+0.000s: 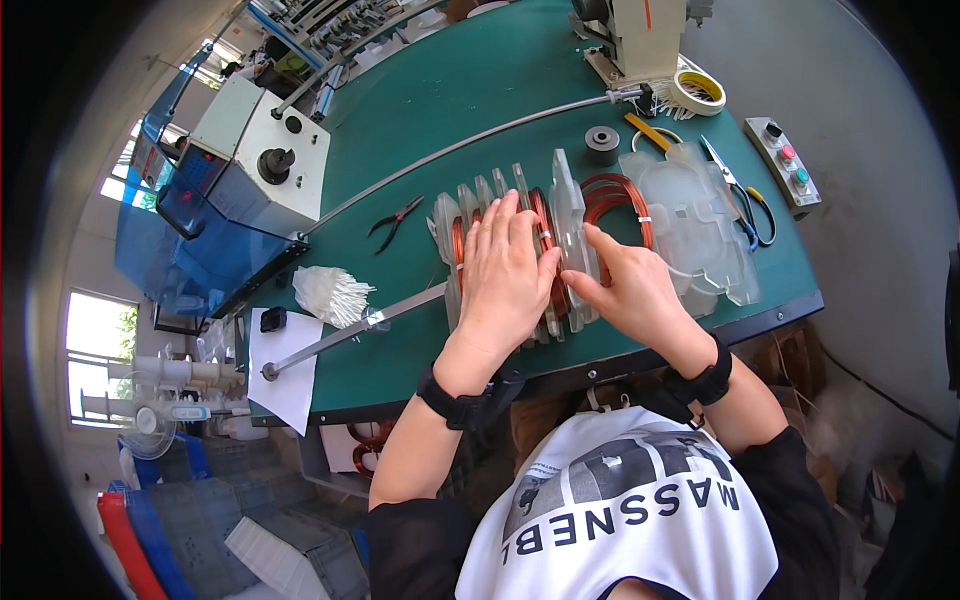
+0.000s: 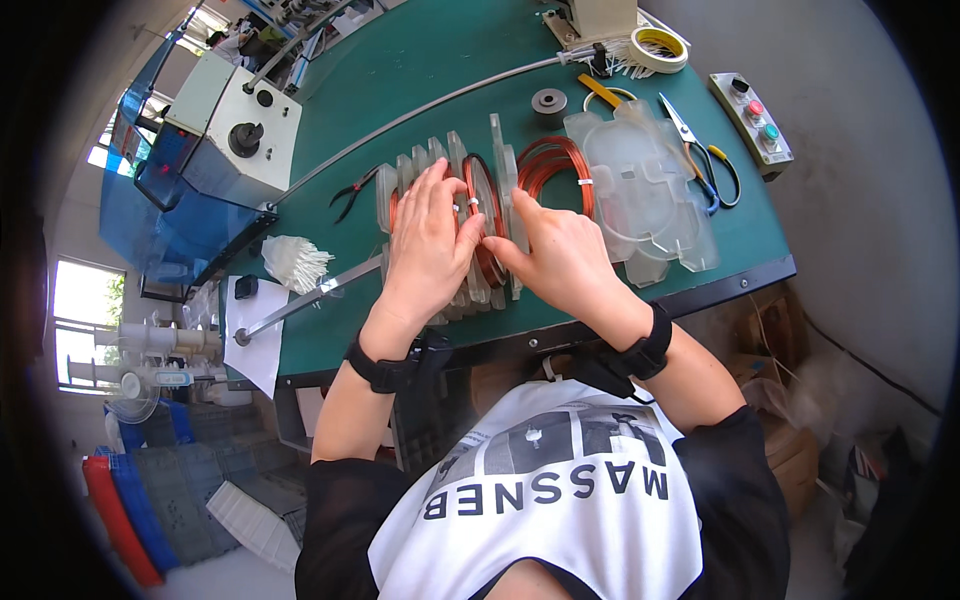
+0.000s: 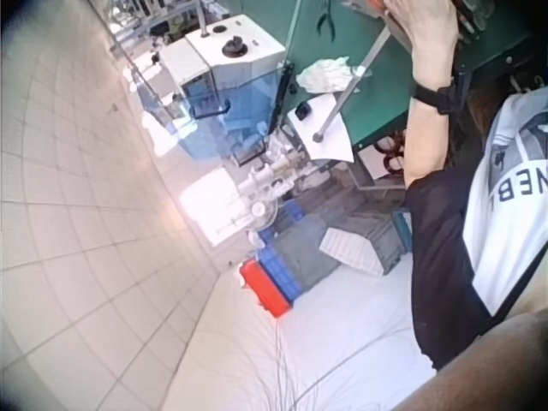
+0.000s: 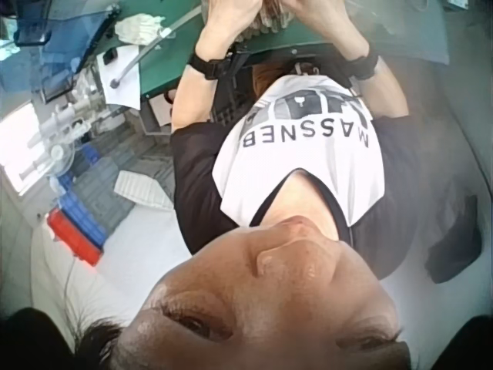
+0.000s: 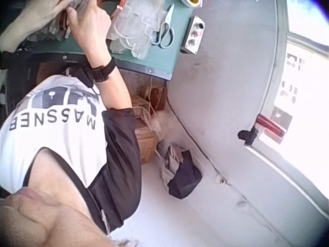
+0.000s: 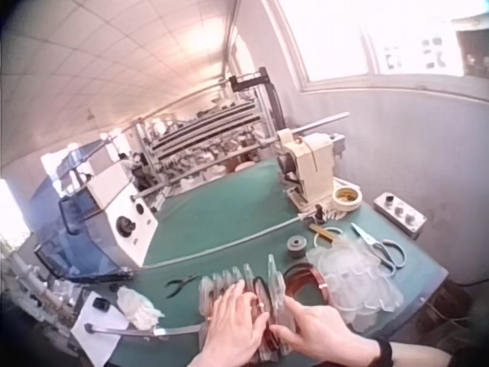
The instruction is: Assembling and securing copper wire coils using industrial machinery and zip ties.
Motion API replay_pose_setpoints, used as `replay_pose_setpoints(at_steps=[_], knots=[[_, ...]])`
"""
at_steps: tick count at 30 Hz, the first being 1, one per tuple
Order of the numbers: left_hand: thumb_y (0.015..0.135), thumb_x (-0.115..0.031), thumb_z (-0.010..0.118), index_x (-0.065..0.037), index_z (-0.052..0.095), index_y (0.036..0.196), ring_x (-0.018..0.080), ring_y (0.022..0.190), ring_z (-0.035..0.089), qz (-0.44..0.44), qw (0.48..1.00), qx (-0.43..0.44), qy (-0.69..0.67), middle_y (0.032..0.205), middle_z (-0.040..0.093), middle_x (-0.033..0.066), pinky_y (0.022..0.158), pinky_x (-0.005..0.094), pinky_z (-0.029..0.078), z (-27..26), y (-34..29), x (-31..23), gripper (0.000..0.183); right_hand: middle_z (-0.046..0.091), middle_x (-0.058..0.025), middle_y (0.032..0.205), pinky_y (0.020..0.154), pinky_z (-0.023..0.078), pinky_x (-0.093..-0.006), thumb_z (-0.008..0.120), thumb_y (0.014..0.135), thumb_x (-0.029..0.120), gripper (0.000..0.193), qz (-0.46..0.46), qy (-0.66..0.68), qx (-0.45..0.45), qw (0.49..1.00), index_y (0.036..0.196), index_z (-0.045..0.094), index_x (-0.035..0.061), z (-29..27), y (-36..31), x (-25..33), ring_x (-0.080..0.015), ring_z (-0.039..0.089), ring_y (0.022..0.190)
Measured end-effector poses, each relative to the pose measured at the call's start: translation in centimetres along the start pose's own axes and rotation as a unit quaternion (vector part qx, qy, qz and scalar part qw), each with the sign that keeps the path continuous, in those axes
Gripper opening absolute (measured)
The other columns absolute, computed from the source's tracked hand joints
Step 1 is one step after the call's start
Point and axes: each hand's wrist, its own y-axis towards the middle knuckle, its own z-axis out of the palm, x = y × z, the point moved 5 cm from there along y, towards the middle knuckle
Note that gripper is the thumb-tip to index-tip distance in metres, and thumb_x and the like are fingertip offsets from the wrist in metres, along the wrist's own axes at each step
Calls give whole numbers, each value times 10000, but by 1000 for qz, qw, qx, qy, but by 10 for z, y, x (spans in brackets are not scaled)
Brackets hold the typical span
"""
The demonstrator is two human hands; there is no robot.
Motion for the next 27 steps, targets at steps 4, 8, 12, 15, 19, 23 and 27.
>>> replay_pose_setpoints(at_steps=[4, 8, 12, 15, 19, 23, 27], knots=[[881, -158, 517, -42, 538, 1018, 395, 1262, 365, -30, 999, -4, 41, 1352, 407, 244, 1044, 473, 277, -3, -4, 8, 181, 569, -137, 604, 521, 439, -336, 595, 756, 64, 332, 62, 108, -80, 989, 1067, 603, -52, -21, 8, -29, -215, 557, 520], [878, -117, 495, -64, 553, 1026, 421, 1256, 357, -16, 998, -5, 53, 1345, 417, 237, 1039, 472, 290, -6, -3, 1, 167, 572, -49, 714, 579, 433, -287, 629, 785, 59, 247, 36, 2, -144, 989, 1023, 665, 3, -85, -3, -79, -153, 539, 628], [874, -136, 538, -43, 540, 1043, 419, 1248, 373, -17, 1000, 7, -17, 1347, 412, 239, 1036, 458, 306, -9, -7, 9, 192, 599, -105, 851, 674, 477, -375, 698, 755, 202, 301, -47, -99, -87, 990, 1019, 662, 62, -34, 0, -5, -301, 597, 757], [875, -165, 561, -20, 525, 1048, 414, 1236, 394, -16, 999, -21, -47, 1346, 411, 245, 1035, 450, 314, -12, -6, 9, 228, 612, -162, 777, 613, 473, -412, 687, 744, 233, 390, -41, -38, -11, 998, 1061, 604, 22, 20, 4, 26, -332, 617, 710], [877, -165, 553, -22, 529, 1050, 413, 1247, 381, -35, 999, -10, 35, 1352, 406, 243, 1046, 459, 298, -10, -15, 17, 225, 559, -202, 628, 545, 457, -400, 616, 752, 95, 351, 17, 14, -42, 999, 1082, 590, -22, 1, 14, 0, -318, 607, 602], [882, -161, 540, -17, 529, 1057, 411, 1254, 373, -22, 996, 9, 89, 1349, 411, 240, 1050, 469, 287, -14, -16, 14, 227, 487, 3, 629, 508, 348, -227, 621, 778, 37, 291, 59, 76, -84, 992, 1064, 637, -11, -83, 13, -77, -99, 446, 558], [880, -158, 545, -11, 528, 1065, 405, 1261, 370, -40, 999, 9, 5, 1353, 410, 236, 1048, 467, 288, -15, -13, 18, 237, 564, -75, 721, 548, 411, -281, 687, 776, 145, 295, 4, -100, -106, 989, 1032, 648, 5, -69, 16, -17, -185, 533, 616]])
